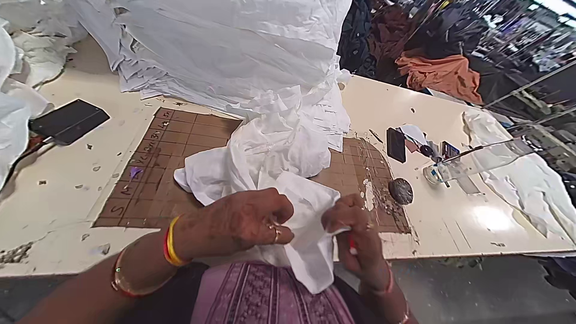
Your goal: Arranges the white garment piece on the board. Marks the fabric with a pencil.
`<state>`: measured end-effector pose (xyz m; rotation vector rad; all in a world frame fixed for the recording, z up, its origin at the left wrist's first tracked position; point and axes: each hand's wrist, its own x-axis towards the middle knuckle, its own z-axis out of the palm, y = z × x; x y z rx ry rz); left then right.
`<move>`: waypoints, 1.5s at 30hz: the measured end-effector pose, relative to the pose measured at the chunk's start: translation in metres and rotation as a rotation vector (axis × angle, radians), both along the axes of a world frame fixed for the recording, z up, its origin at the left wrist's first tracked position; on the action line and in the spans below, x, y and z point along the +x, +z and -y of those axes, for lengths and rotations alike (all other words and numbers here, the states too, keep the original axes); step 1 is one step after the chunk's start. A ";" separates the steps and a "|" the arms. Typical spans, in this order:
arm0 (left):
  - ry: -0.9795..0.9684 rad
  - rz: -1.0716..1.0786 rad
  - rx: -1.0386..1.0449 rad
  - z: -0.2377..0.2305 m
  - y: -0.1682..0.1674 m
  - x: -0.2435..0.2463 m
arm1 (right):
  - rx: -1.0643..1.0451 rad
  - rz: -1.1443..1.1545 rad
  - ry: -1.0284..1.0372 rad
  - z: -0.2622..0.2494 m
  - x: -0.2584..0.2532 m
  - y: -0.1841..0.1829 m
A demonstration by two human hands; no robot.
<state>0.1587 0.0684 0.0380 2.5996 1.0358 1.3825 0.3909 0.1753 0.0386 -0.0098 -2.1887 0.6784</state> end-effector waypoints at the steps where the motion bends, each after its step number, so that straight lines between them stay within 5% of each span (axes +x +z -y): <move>1: -0.008 0.010 -0.002 0.002 0.001 0.003 | 0.023 -0.002 0.002 0.002 -0.008 -0.002; 12: -0.022 0.071 0.035 0.000 -0.005 0.010 | -0.252 -0.022 0.182 0.010 -0.036 -0.018; 25: 0.187 0.046 0.029 -0.004 -0.007 0.017 | -0.563 -0.144 0.125 0.009 -0.047 -0.033; 28: 0.325 0.091 0.007 -0.003 -0.008 0.019 | -0.427 -0.293 -0.147 -0.001 -0.038 -0.029; 35: 0.471 0.168 -0.007 -0.003 -0.010 0.022 | 0.099 -0.132 -0.363 0.018 -0.023 -0.016; 41: 0.660 0.046 -0.112 -0.003 -0.015 0.021 | 0.065 -0.093 -0.346 0.017 -0.025 -0.022; 45: 0.469 -0.031 -0.258 0.001 -0.018 0.018 | 0.031 0.014 -0.236 0.018 -0.026 -0.027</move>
